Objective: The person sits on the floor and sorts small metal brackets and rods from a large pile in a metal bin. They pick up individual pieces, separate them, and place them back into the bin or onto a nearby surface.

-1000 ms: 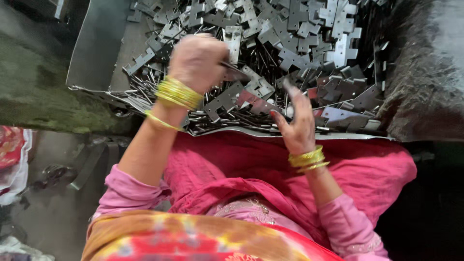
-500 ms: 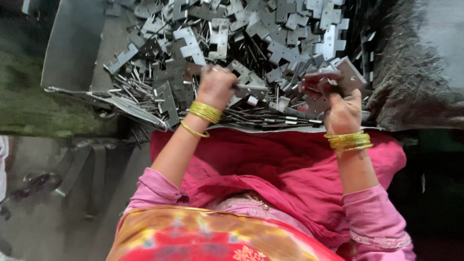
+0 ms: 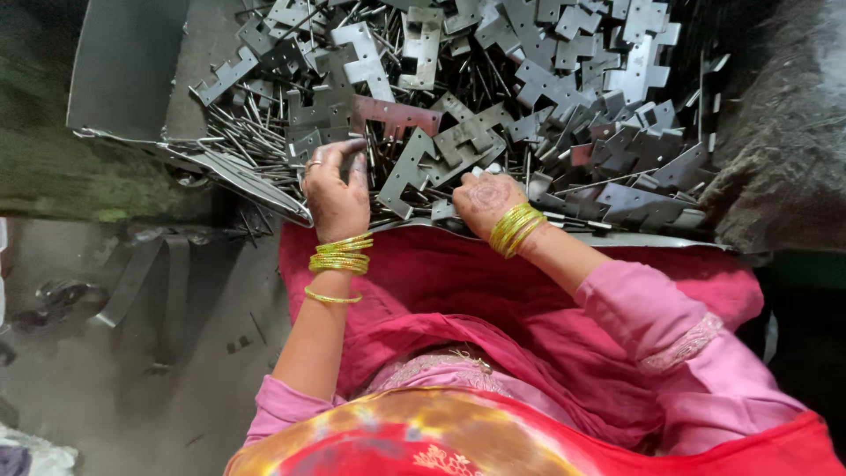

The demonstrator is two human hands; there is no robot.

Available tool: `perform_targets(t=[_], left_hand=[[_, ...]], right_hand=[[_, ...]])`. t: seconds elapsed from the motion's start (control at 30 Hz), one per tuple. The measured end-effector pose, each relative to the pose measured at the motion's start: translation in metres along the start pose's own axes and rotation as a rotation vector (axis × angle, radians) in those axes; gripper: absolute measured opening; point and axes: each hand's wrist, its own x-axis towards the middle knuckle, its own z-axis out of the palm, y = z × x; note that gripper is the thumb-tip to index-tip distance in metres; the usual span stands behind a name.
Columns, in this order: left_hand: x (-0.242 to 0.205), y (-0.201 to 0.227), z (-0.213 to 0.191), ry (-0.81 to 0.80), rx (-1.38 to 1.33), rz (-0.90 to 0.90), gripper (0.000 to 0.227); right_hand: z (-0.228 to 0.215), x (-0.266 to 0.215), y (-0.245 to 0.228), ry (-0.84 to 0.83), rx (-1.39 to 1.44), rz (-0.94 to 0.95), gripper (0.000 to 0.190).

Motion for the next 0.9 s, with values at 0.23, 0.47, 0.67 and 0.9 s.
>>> perform_targets(t=[0.23,0.47,0.67,0.9], left_hand=[[0.004,0.025,0.027,0.01,-0.205,-0.052,0.014],[-0.025,0.066,0.1,-0.819,-0.148,0.412,0.023],[-0.018,0.062,0.112,-1.083,0.174,0.669,0.015],[0.007,0.071,0.139,-0.676,-0.012,0.686,0.026]], right_hand=[[-0.081,-0.007,0.025,0.066,0.093,0.276,0.022],[-0.128,-0.13,0.088,1.035,2.01,0.81,0.019],[-0.085,-0.212,0.062,1.172,2.03,1.057,0.024],[-0.057,-0.201,0.017,1.073,2.046,0.963,0.02]])
